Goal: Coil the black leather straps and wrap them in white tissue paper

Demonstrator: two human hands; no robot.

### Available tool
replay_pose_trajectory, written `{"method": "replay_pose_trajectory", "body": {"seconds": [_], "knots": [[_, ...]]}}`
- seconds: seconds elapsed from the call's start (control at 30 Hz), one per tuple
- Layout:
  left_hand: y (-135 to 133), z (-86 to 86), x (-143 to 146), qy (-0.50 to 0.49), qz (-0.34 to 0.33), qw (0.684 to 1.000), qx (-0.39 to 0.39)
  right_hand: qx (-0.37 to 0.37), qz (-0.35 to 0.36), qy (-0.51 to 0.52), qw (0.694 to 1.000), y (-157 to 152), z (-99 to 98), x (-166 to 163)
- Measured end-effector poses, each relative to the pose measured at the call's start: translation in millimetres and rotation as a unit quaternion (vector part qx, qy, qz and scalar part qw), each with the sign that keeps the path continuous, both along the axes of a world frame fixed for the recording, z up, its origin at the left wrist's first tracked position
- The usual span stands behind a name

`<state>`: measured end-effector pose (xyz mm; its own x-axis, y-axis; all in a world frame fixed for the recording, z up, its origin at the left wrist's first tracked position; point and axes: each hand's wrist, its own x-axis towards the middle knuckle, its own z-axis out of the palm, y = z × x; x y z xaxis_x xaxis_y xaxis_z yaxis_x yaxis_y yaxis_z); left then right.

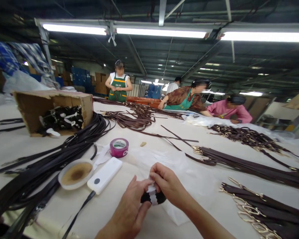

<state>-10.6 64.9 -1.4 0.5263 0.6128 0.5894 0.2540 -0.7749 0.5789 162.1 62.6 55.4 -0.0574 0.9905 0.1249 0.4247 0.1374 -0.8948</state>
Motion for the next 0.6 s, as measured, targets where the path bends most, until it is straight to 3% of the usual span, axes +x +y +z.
{"method": "replay_pose_trajectory", "body": {"seconds": [0.23,0.4,0.5,0.6], "knots": [[6.9,25.8,-6.4,-0.015,-0.113,0.992,-0.057,0.096,0.003,-0.008,0.995,8.8,31.3,-21.1],[-0.8,39.5,-20.5,-0.022,-0.068,0.986,-0.151,0.126,0.026,0.001,0.992,8.0,46.0,-29.9],[5.4,45.8,-24.2,-0.008,-0.075,0.986,-0.148,0.055,0.064,0.088,0.993,7.9,48.9,-35.8],[13.5,49.6,-26.1,0.007,-0.103,0.989,-0.109,-0.058,0.109,0.241,0.963,5.9,50.4,-46.1]]}}
